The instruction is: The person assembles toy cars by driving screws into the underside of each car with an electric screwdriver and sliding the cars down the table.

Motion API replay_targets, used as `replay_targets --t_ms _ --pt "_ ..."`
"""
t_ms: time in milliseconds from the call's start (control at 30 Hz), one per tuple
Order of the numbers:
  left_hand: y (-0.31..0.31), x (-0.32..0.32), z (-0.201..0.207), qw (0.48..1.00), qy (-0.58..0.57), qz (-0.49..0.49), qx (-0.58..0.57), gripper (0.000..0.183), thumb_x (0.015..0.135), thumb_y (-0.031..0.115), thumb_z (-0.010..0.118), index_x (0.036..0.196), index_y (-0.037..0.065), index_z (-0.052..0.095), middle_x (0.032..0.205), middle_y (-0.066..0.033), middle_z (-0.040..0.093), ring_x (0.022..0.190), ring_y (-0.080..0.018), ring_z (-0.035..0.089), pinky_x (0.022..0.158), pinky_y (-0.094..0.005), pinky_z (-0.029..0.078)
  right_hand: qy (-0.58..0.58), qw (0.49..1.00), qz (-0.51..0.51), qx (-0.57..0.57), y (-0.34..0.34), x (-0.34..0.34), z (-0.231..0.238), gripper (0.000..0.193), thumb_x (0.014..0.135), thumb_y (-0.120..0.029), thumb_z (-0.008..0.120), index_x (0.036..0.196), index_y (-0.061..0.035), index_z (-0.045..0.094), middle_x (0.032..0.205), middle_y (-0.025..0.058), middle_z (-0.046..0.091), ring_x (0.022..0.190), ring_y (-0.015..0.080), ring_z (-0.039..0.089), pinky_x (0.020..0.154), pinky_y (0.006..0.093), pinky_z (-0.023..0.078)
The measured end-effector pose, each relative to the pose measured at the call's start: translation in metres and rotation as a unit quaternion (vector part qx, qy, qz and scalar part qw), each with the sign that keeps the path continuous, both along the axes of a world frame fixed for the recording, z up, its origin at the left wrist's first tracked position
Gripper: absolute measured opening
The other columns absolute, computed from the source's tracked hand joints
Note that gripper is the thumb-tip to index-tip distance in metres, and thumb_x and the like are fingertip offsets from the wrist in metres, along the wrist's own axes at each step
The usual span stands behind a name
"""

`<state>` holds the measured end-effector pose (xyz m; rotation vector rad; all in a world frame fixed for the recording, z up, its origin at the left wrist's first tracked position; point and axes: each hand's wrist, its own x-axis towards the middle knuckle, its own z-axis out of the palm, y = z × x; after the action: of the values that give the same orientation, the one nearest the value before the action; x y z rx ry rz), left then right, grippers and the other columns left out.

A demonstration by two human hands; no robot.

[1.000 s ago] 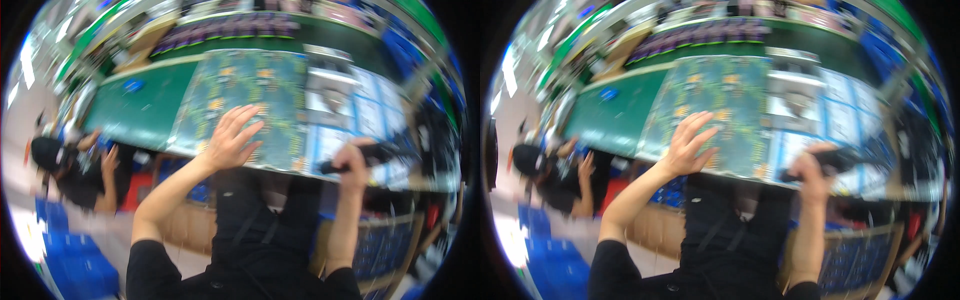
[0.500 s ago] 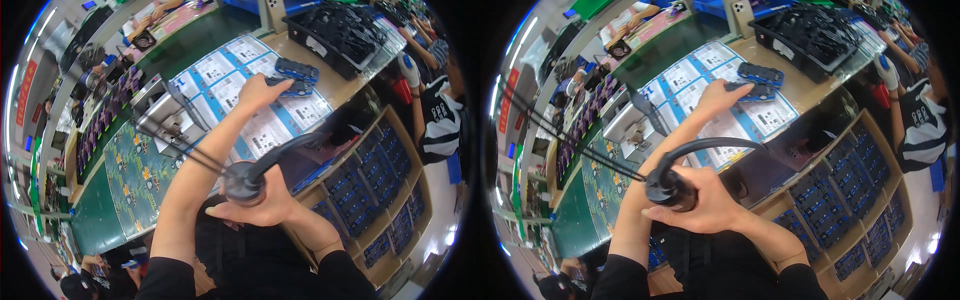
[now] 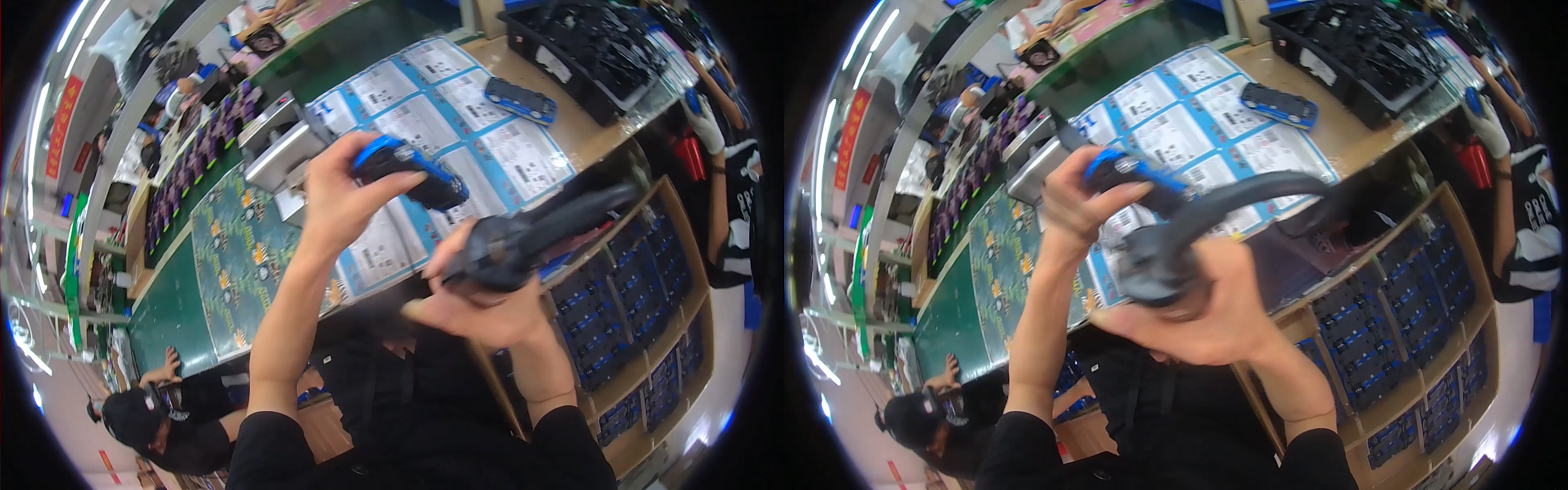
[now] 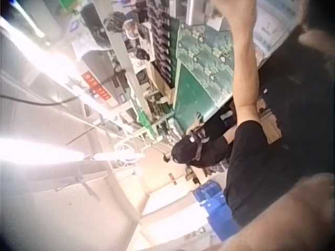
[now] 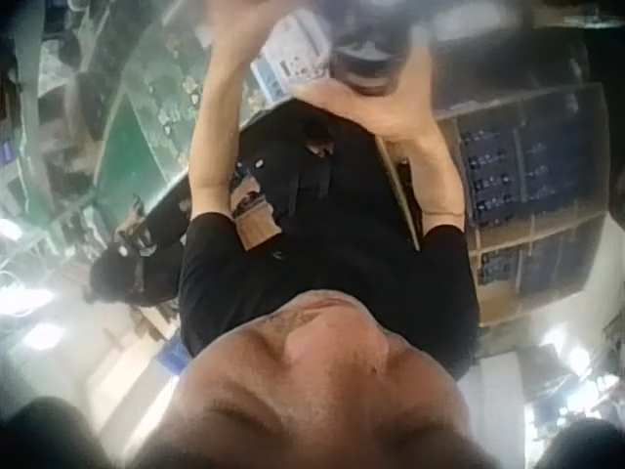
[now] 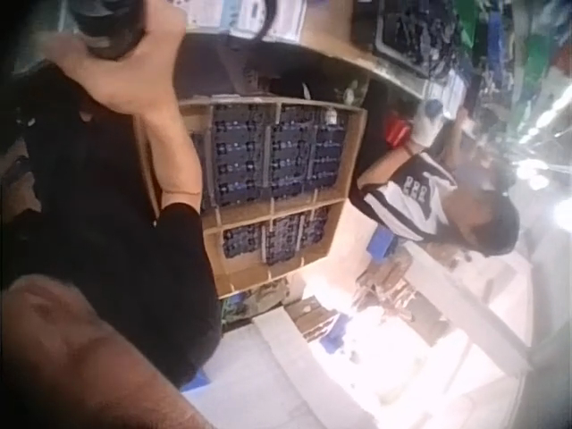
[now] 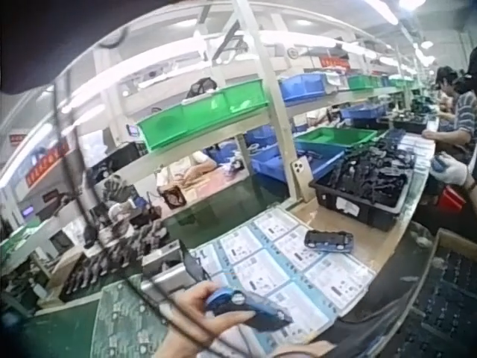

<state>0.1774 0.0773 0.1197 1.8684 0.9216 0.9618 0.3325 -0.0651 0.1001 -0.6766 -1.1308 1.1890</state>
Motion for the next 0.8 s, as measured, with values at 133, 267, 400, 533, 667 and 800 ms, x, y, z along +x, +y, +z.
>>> replay_targets --t_ms 133,267,400,533,667,800 --pt "-0.033 -0.136 -0.011 0.953 -0.279 0.033 -0.110 0.039 0.076 -0.003 0.077 0.112 0.000 0.063 0.107 -0.0131 0.068 0.098 -0.0218 0.067 0.089 -0.0360 0.054 -0.046 0.988 -0.109 0.095 0.023 -0.007 -0.004 0.025 0.076 -0.006 0.082 0.092 -0.0031 0.062 0.078 0.0021 0.062 0.072 0.0083 0.060 0.065 0.0232 0.049" --pt "-0.065 -0.188 -0.050 0.865 -0.453 0.109 -0.188 0.036 0.087 0.013 0.072 0.119 0.001 0.060 0.118 -0.0164 0.065 0.110 -0.0327 0.064 0.098 -0.0473 0.052 0.149 0.960 -0.091 0.220 0.074 -0.056 0.033 0.013 0.094 -0.014 0.059 0.096 -0.0042 0.051 0.068 0.0071 0.053 0.057 0.0175 0.054 0.058 0.0333 0.048" --pt "-0.066 -0.216 -0.116 0.764 -0.544 0.130 -0.321 0.041 0.099 0.038 0.060 0.112 0.000 0.061 0.101 -0.0136 0.067 0.093 -0.0258 0.068 0.089 -0.0429 0.057 0.099 0.953 -0.118 0.261 0.136 -0.116 0.051 0.008 0.090 -0.004 0.065 0.093 -0.0002 0.059 0.064 0.0082 0.057 0.052 0.0173 0.057 0.057 0.0318 0.051" --pt "-0.073 -0.203 -0.121 0.730 -0.568 0.131 -0.358 0.035 0.102 0.035 0.054 0.114 0.002 0.061 0.107 -0.0174 0.068 0.093 -0.0277 0.069 0.087 -0.0471 0.060 0.017 0.953 -0.136 0.269 0.166 -0.153 0.043 0.009 0.086 -0.001 0.071 0.085 0.0008 0.062 0.061 0.0056 0.059 0.050 0.0134 0.059 0.050 0.0253 0.048" --pt "-0.076 -0.202 -0.112 0.791 -0.485 0.152 -0.340 0.031 0.103 0.029 0.053 0.117 0.002 0.057 0.110 -0.0184 0.068 0.091 -0.0286 0.071 0.081 -0.0435 0.062 -0.100 0.955 -0.156 0.231 0.179 -0.165 0.031 0.014 0.085 -0.009 0.075 0.079 0.0005 0.066 0.060 0.0031 0.061 0.048 0.0094 0.059 0.048 0.0222 0.044" --pt "-0.079 -0.196 -0.113 0.829 -0.454 0.139 -0.297 0.025 0.101 0.022 0.058 0.114 0.001 0.057 0.105 -0.0163 0.069 0.084 -0.0247 0.072 0.071 -0.0372 0.063 -0.145 0.952 -0.165 0.212 0.182 -0.175 0.041 0.020 0.085 -0.013 0.074 0.072 -0.0020 0.065 0.055 0.0006 0.058 0.045 0.0085 0.055 0.047 0.0225 0.042"
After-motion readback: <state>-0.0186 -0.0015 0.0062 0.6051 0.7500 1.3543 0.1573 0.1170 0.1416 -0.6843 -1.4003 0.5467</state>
